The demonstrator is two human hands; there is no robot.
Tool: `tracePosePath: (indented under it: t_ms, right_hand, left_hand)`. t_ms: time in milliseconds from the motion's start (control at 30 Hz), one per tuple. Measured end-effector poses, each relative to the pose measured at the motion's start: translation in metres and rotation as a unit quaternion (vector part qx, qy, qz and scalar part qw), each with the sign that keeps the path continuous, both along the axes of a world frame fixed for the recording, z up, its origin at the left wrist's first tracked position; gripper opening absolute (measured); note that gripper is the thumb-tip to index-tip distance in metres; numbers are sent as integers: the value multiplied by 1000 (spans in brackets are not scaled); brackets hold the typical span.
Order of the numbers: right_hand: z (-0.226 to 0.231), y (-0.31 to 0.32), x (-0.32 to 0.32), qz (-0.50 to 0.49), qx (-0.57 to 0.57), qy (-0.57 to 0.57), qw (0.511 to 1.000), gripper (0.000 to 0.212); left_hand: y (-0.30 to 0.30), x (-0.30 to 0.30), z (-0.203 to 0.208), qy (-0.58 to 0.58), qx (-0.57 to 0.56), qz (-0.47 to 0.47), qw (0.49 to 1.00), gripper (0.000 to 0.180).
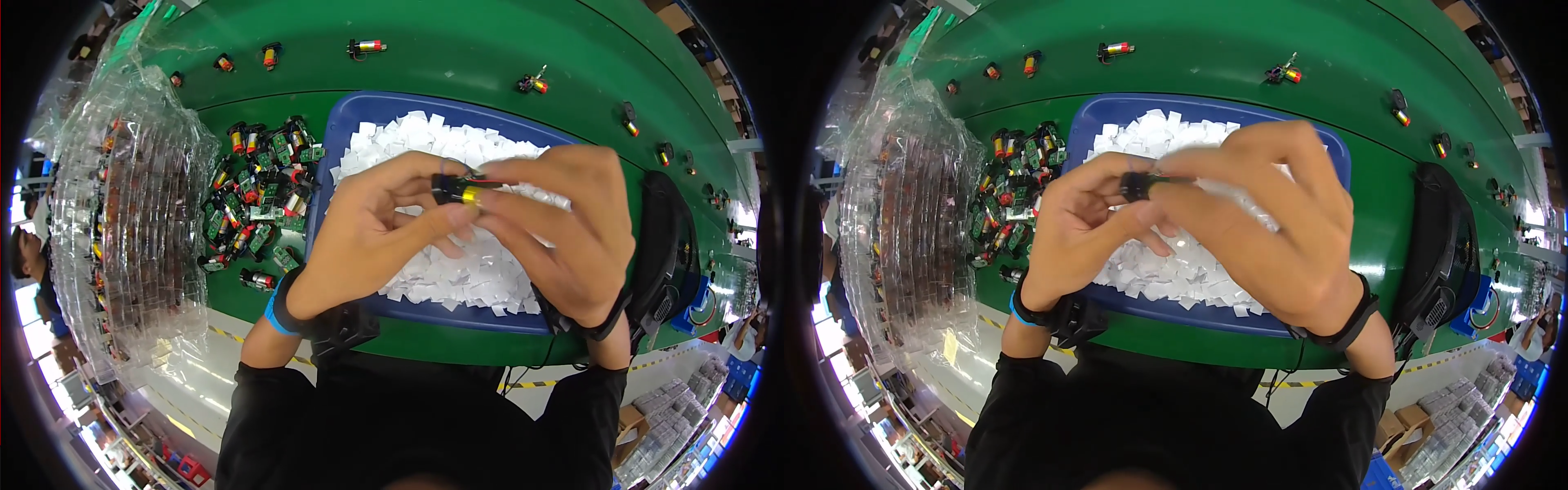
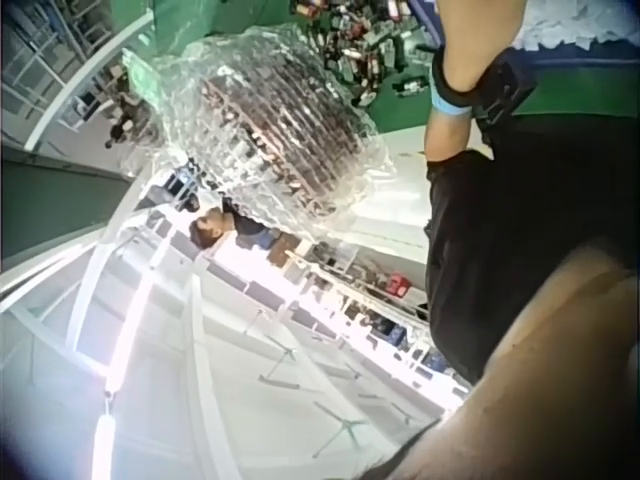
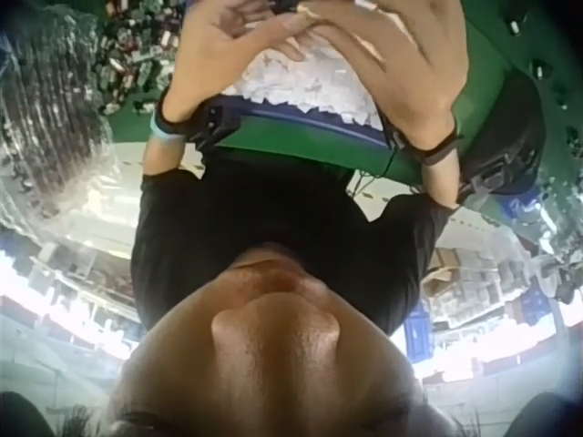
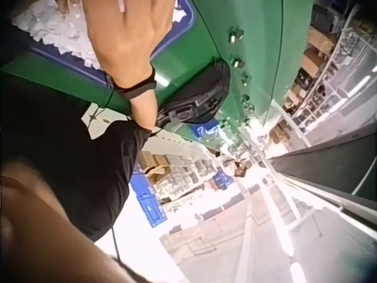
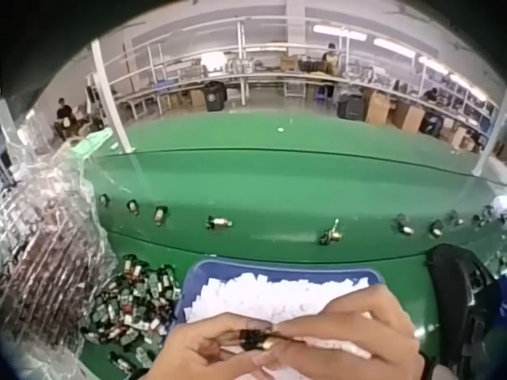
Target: The person picks up a circuit board and a battery, fits them together, and wraps a white adhesive strip around the components by hand. The person then places the assembled unit onto the green work surface and repeats the process.
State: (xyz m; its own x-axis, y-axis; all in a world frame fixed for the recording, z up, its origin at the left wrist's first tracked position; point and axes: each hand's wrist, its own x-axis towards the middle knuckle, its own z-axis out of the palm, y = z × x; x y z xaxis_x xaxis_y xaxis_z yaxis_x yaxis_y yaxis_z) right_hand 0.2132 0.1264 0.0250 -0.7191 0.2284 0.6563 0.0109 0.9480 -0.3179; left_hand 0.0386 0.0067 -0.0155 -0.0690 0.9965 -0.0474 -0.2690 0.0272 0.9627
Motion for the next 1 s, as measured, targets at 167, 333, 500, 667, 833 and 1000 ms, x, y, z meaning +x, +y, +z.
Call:
tracePosePath:
  t_ms: [167,333,500,667,833,1000]
  right_hand:
    - [-3,0,15,-36,-186,-15,982,36]
    - [-4,-7,9,-9,-311,-61,949,32]
    - [-11,-12,1,4,-348,-3,938,29]
    - [-15,-14,0,31,-434,69,898,26]
    - [-13,-16,1,66,-536,57,840,27]
    - [-20,-20,-4,64,-540,115,832,27]
  left_hand:
    - [1,3,1,-50,91,60,993,35]
    - [2,8,-3,20,134,105,985,37]
    - [1,7,-7,177,156,159,959,40]
    - [2,8,-8,219,172,176,944,41]
    - [0,11,-8,260,172,183,932,41]
    - [3,11,-6,346,210,191,894,41]
